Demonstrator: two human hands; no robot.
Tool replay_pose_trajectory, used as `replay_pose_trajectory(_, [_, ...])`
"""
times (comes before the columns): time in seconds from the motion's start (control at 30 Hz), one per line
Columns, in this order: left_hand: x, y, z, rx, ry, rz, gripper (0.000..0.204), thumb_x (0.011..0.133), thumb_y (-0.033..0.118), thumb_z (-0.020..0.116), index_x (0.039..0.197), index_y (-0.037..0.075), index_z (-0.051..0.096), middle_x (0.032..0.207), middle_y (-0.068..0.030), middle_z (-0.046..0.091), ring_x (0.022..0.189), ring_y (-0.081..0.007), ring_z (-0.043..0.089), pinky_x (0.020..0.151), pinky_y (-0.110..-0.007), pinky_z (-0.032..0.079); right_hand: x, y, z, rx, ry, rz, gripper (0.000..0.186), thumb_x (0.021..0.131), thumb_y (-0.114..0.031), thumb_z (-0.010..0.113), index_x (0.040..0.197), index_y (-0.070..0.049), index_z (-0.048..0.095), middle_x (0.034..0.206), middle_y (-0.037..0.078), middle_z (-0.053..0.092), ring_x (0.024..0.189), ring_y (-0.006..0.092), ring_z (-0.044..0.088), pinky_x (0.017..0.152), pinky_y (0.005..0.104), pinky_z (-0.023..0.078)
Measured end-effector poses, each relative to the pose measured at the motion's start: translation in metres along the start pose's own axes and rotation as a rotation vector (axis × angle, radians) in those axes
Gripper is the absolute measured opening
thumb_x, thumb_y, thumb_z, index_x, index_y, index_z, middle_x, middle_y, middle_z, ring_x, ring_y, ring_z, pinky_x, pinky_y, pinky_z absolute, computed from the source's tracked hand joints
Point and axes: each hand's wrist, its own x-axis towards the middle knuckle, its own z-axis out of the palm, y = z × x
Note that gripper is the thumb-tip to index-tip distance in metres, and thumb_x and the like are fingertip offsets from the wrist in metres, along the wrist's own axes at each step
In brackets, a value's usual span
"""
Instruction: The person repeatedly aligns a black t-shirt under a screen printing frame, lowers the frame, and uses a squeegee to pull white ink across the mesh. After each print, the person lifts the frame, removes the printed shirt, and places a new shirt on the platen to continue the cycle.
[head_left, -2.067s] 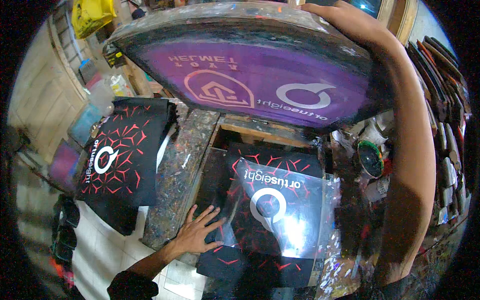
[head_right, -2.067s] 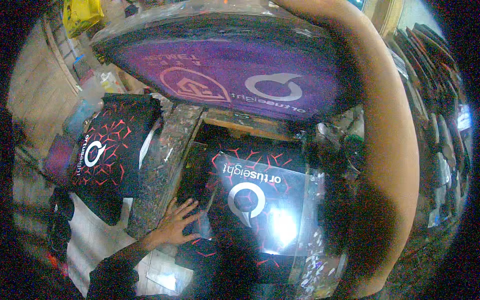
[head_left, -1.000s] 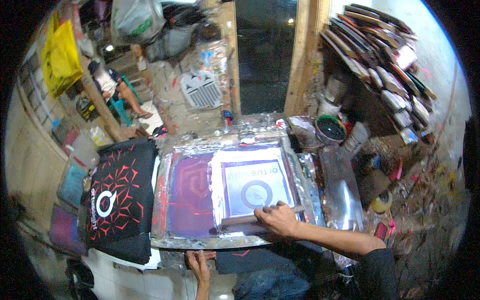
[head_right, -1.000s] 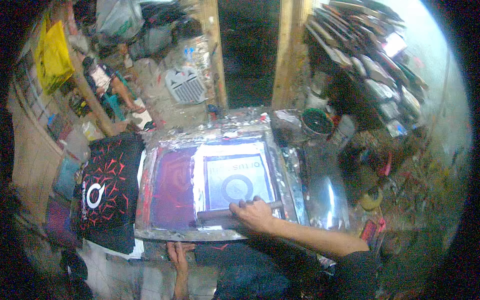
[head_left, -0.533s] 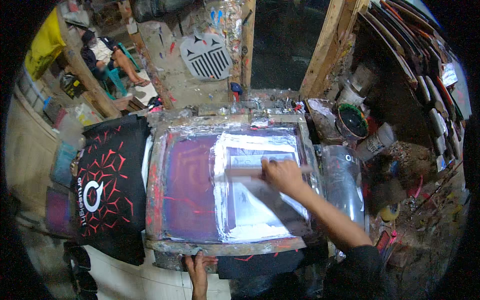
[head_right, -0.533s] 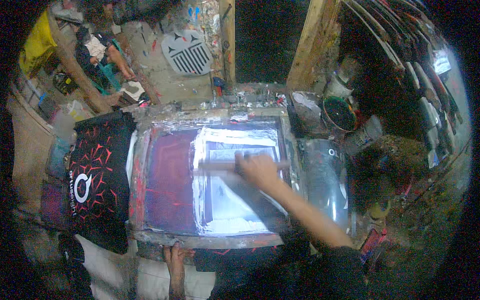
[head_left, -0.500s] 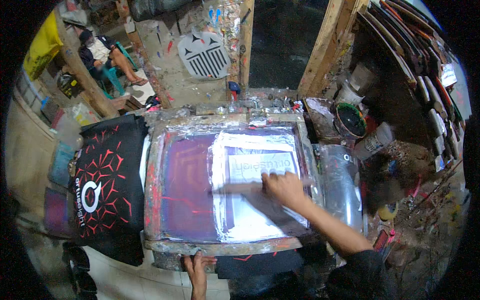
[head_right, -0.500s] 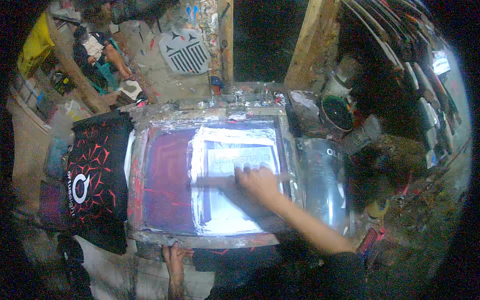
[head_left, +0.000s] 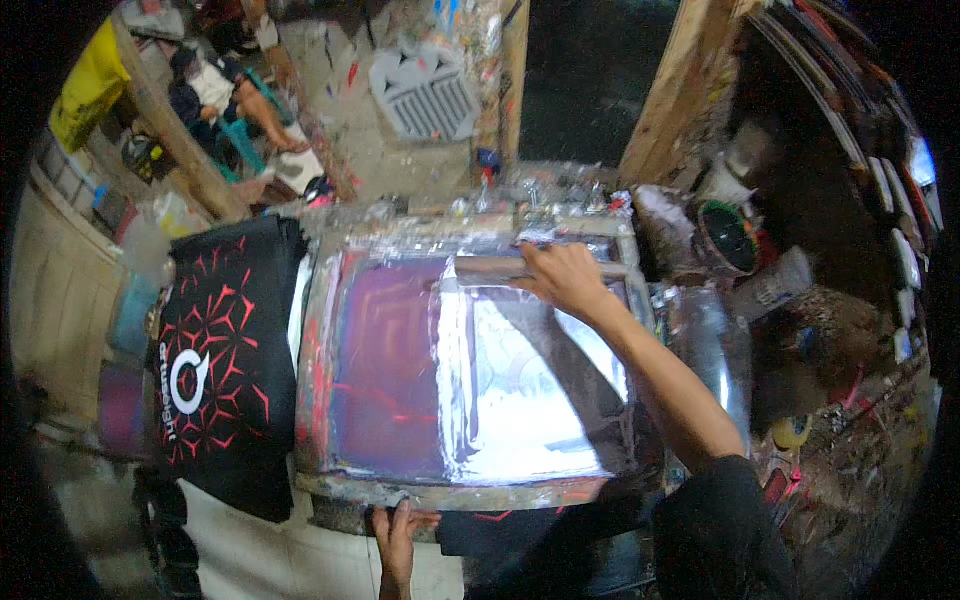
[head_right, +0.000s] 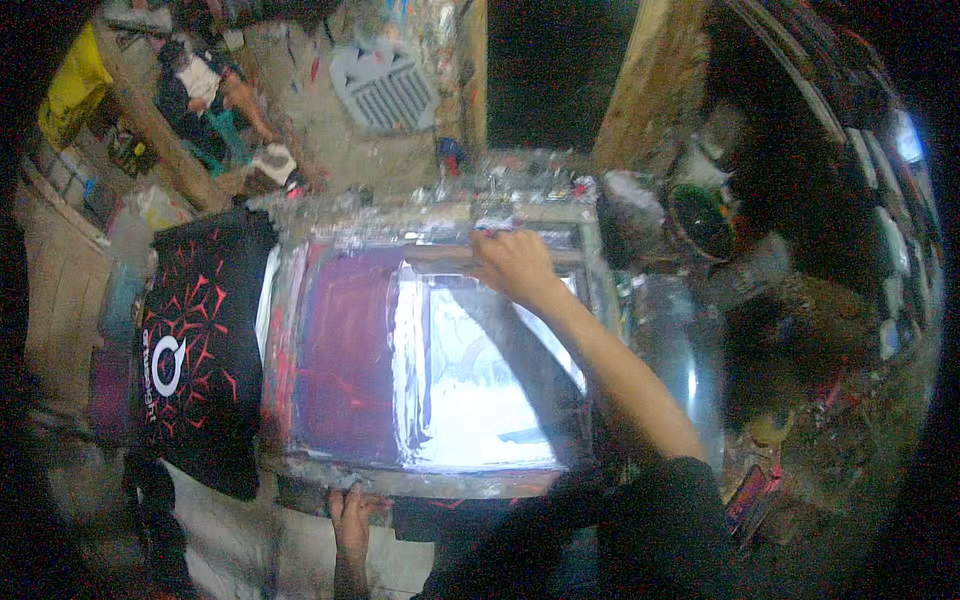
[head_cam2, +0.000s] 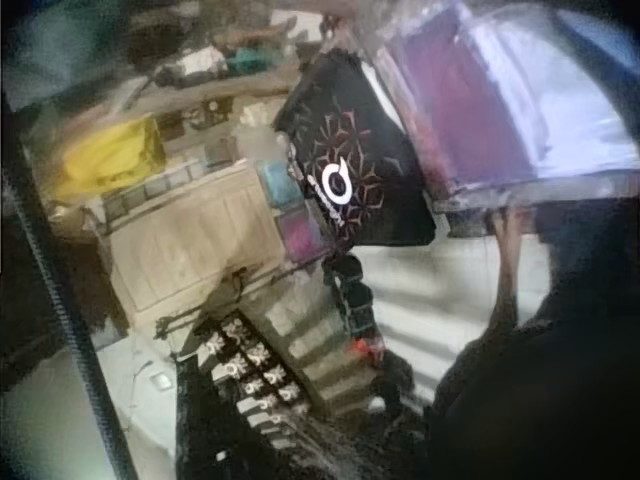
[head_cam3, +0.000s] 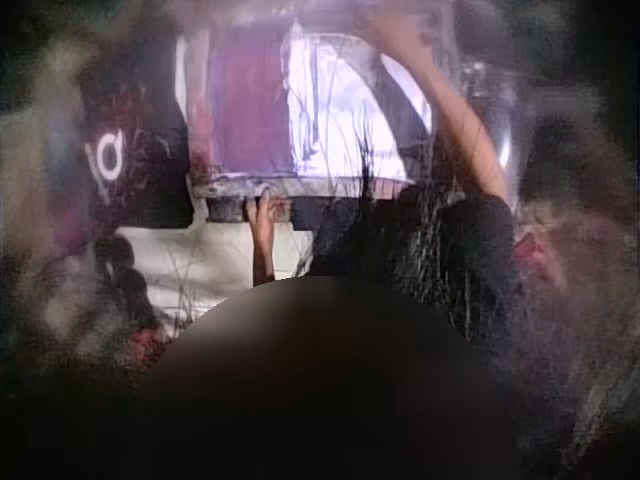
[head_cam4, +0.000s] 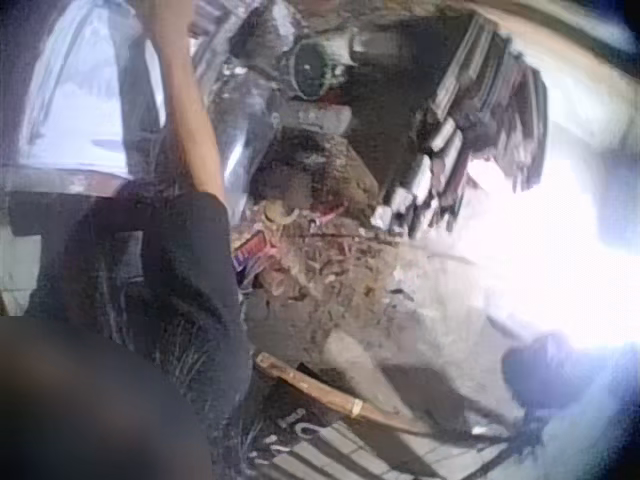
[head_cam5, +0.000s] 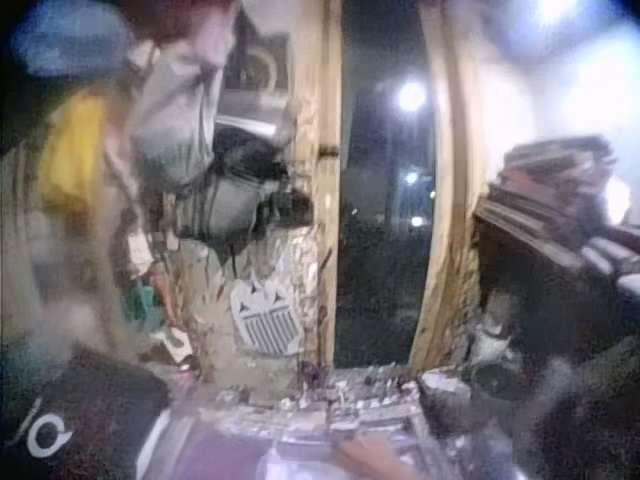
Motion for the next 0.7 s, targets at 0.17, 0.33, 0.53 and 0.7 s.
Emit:
replay_pose_trajectory(0.17, [0.001,-0.004,-0.003,-0.023,-0.026,0.033,0.042,0.103,0.022,0.063,0.132,0.004,0.039,0.094,-0.0148,0.065,0.070,-0.0291,0.071,0.059,-0.039,0.058,-0.088,-0.042,-0.008,0.092,-0.005,-0.002,0.034,0.093,-0.040,0.070,0.101,-0.009,0.060,0.068,0.012,0.066,0.061,0.0351,0.068,0.053,0.0488,0.048])
replay_pose_trajectory(0.33, [0.004,-0.008,-0.011,-0.047,-0.131,0.143,0.026,0.104,0.023,0.061,0.115,0.007,0.043,0.085,-0.0136,0.067,0.077,-0.0286,0.072,0.071,-0.044,0.058,-0.168,-0.103,-0.033,0.119,-0.162,0.028,0.018,0.093,-0.021,0.061,0.107,-0.010,0.060,0.077,0.009,0.069,0.059,0.0293,0.070,0.051,0.0441,0.054])
replay_pose_trajectory(0.53, [0.015,-0.024,-0.008,-0.107,-0.161,0.332,0.033,0.107,0.030,0.057,0.117,0.000,0.048,0.091,-0.0205,0.073,0.073,-0.0269,0.072,0.069,-0.038,0.059,-0.213,-0.148,-0.074,0.114,-0.159,0.019,0.022,0.092,-0.023,0.062,0.107,-0.008,0.060,0.079,0.011,0.069,0.065,0.0306,0.071,0.054,0.0448,0.053])
replay_pose_trajectory(0.7, [-0.011,0.009,0.008,-0.201,-0.182,0.415,0.031,0.108,0.037,0.053,0.104,0.006,0.052,0.083,-0.0184,0.072,0.064,-0.0254,0.071,0.056,-0.034,0.057,-0.237,-0.171,-0.110,-0.063,0.214,0.175,0.045,0.087,-0.049,0.071,0.102,-0.007,0.063,0.088,0.013,0.067,0.085,0.0291,0.069,0.086,0.0557,0.049])
